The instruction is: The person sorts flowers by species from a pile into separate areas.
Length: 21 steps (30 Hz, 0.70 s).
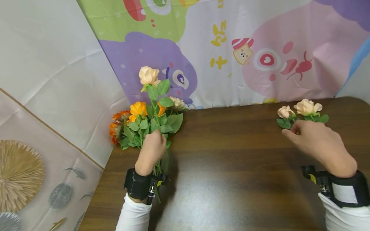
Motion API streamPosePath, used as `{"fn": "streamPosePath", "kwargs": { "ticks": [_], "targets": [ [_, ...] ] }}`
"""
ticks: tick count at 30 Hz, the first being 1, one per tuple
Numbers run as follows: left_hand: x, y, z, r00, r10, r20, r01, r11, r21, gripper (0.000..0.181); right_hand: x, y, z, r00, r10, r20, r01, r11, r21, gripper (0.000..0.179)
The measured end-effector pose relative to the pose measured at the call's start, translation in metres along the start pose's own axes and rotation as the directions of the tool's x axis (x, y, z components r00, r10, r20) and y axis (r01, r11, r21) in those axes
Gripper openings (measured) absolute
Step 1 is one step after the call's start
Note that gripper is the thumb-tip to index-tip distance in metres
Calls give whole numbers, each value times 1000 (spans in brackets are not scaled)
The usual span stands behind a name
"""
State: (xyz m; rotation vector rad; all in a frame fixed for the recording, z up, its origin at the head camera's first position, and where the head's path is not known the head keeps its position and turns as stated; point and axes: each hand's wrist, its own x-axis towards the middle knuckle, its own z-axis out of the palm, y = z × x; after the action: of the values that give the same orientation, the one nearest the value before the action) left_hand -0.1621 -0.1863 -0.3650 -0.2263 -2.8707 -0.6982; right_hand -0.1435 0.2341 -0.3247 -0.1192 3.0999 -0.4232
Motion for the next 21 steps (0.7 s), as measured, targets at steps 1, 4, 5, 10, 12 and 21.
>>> {"fn": "streamPosePath", "kwargs": {
  "ticks": [1, 4, 5, 10, 12, 21],
  "targets": [
    [-1, 2, -1, 1000, 1, 0, -1, 1000, -14, 22, 0, -3, 0, 1000, -14, -8, 14, 1000, 4, 44],
    [-2, 10, -3, 1000, 20, -9, -20, 999, -36, 22, -1, -11, 1, 997, -63, -42, 63, 998, 16, 42],
    [-3, 13, -4, 999, 32, -17, -33, 999, -35, 22, -2, -13, 1, 996, -75, -44, 76, 997, 20, 43],
    [-7, 26, -5, 994, 96, -45, -99, 993, -61, 22, -4, -23, 1, 987, -148, -65, 151, 988, 42, 44],
    [-9, 32, -4, 989, 136, -62, -141, 986, -85, 23, -5, -26, 1, 979, -184, -83, 188, 981, 48, 40],
    [-20, 63, 7, 929, 354, -105, -368, 910, -189, 11, -8, -57, 13, 905, -389, -173, 418, 889, 187, 16]
  ]
}}
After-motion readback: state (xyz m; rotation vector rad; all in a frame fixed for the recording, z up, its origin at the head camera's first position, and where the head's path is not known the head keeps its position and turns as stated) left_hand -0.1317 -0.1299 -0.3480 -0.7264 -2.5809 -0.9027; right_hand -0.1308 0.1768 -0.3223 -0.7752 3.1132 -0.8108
